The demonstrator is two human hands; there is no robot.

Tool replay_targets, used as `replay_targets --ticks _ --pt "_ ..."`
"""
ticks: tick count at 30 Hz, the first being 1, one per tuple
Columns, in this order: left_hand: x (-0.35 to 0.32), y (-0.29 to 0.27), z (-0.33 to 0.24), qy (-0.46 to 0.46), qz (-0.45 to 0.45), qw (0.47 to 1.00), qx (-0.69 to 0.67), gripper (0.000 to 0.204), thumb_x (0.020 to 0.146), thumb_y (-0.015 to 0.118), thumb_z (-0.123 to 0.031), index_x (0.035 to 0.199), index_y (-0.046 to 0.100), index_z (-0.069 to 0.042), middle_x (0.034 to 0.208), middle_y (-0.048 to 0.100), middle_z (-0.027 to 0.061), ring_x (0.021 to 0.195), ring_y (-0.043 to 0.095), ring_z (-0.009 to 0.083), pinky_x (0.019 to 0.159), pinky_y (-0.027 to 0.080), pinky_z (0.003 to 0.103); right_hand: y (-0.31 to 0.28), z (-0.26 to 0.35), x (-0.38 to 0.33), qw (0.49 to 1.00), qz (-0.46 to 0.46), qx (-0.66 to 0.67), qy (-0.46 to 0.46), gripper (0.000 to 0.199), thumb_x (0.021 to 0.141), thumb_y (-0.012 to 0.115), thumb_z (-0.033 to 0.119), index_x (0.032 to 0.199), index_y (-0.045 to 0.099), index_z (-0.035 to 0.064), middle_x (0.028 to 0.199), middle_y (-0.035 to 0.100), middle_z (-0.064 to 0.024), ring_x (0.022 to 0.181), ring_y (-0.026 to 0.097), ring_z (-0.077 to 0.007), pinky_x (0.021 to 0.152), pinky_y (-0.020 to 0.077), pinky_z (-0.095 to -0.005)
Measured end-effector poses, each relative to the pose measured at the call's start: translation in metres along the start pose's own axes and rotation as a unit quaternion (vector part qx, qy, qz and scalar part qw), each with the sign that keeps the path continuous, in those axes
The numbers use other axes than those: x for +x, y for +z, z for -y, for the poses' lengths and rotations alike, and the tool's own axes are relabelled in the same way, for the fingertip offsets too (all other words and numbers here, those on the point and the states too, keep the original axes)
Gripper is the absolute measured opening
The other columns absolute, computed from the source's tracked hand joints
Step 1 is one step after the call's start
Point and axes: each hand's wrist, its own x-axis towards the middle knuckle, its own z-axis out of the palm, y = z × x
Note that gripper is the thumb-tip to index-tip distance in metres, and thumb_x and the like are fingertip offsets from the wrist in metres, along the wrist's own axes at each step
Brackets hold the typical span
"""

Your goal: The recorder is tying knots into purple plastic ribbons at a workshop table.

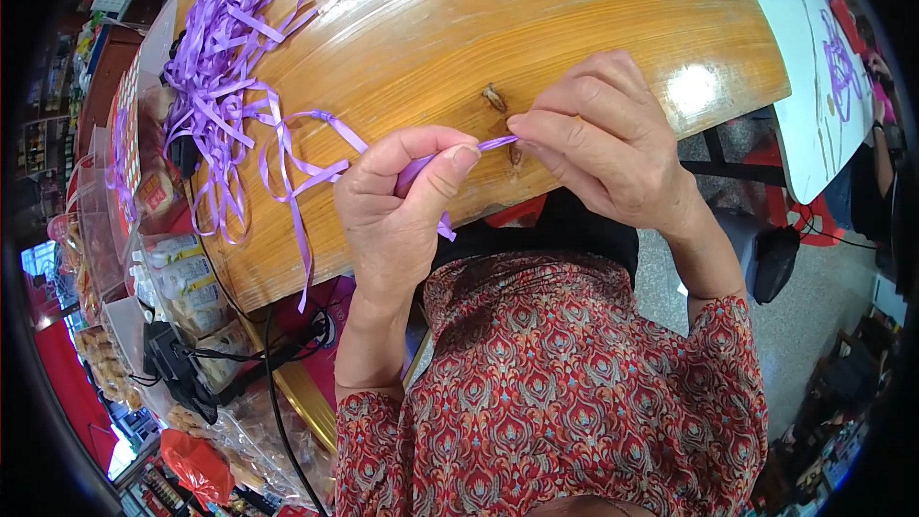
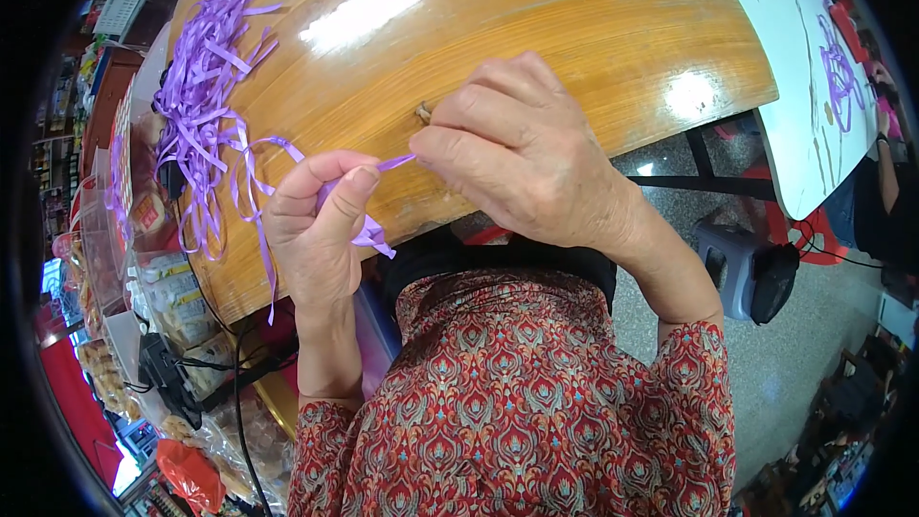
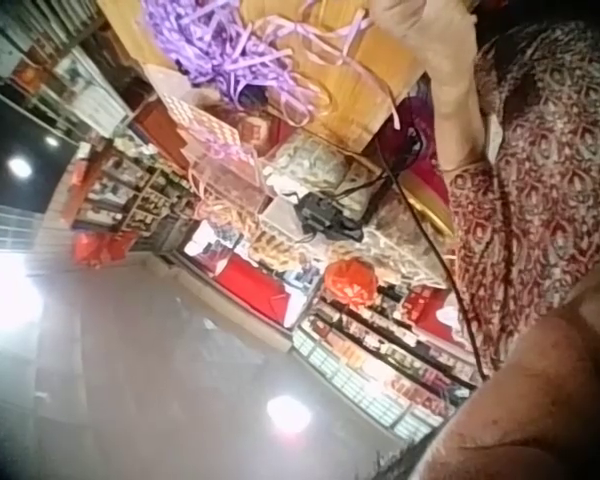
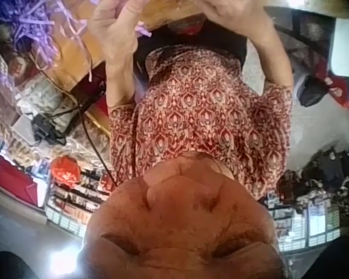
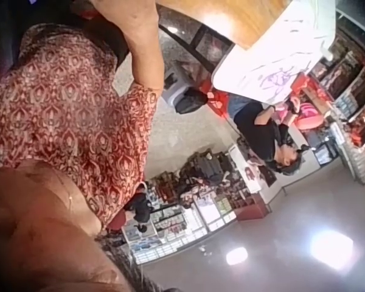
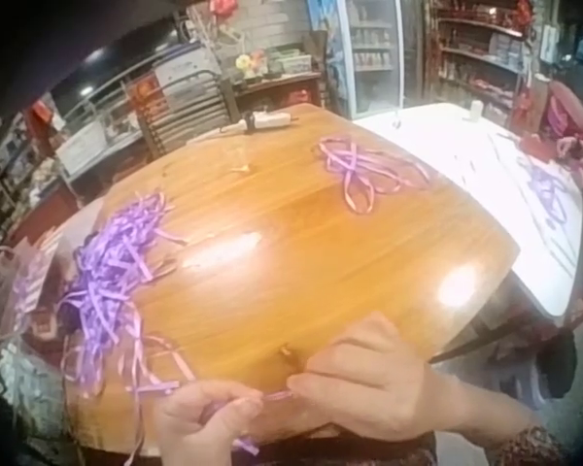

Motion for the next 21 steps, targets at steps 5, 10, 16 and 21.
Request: replay_targets --ticks 5,10,16,21 --pt "0.0002 -0.0045 -0.0005 0.02 -0.017 0.999 0.022 0.006 0.082 0.067 0.0 0.087 0.067 -0.002 0.069 0.057 -0.0072 0.055 0.042 -0.0018 0.048 0.03 0.014 0.0 -0.0044 -0.0071 0.999 0.004 0.026 0.03 0.026 0.066 0.075 0.007 0.091 0.067 0.0036 0.082 0.06 -0.007 0.072 0.056 -0.0231 0.065 0.042 -0.0334" --pt "0.0019 -0.0082 0.0022 -0.004 -0.016 1.0 -0.006 0.007 0.081 0.068 0.0 0.088 0.068 -0.002 0.071 0.058 -0.0063 0.056 0.043 -0.0016 0.049 0.03 0.014 -0.0009 -0.0056 -0.0077 0.997 0.011 0.053 0.053 0.036 0.066 0.077 0.013 0.098 0.067 0.0032 0.086 0.061 -0.0075 0.074 0.056 -0.0232 0.067 0.0427 -0.033" --pt "0.0029 -0.0052 0.0003 -0.028 -0.013 0.999 -0.028 0.008 0.08 0.069 0.0 0.088 0.068 -0.001 0.072 0.059 -0.0058 0.058 0.044 -0.0014 0.05 0.031 0.014 0.0009 -0.0059 -0.008 0.993 0.002 0.085 0.082 0.041 0.066 0.076 0.018 0.104 0.066 0.0037 0.088 0.062 -0.0072 0.075 0.057 -0.0232 0.069 0.0429 -0.0333" --pt "0.0019 -0.0048 -0.0006 -0.032 0.0 0.999 -0.019 0.007 0.08 0.068 -0.001 0.087 0.068 -0.002 0.072 0.06 -0.005 0.058 0.044 -0.0009 0.05 0.032 0.014 0.0005 -0.0052 -0.006 0.998 0.031 0.048 0.039 0.033 0.067 0.076 0.017 0.096 0.067 0.0042 0.081 0.06 -0.0058 0.072 0.056 -0.022 0.066 0.0413 -0.0333"
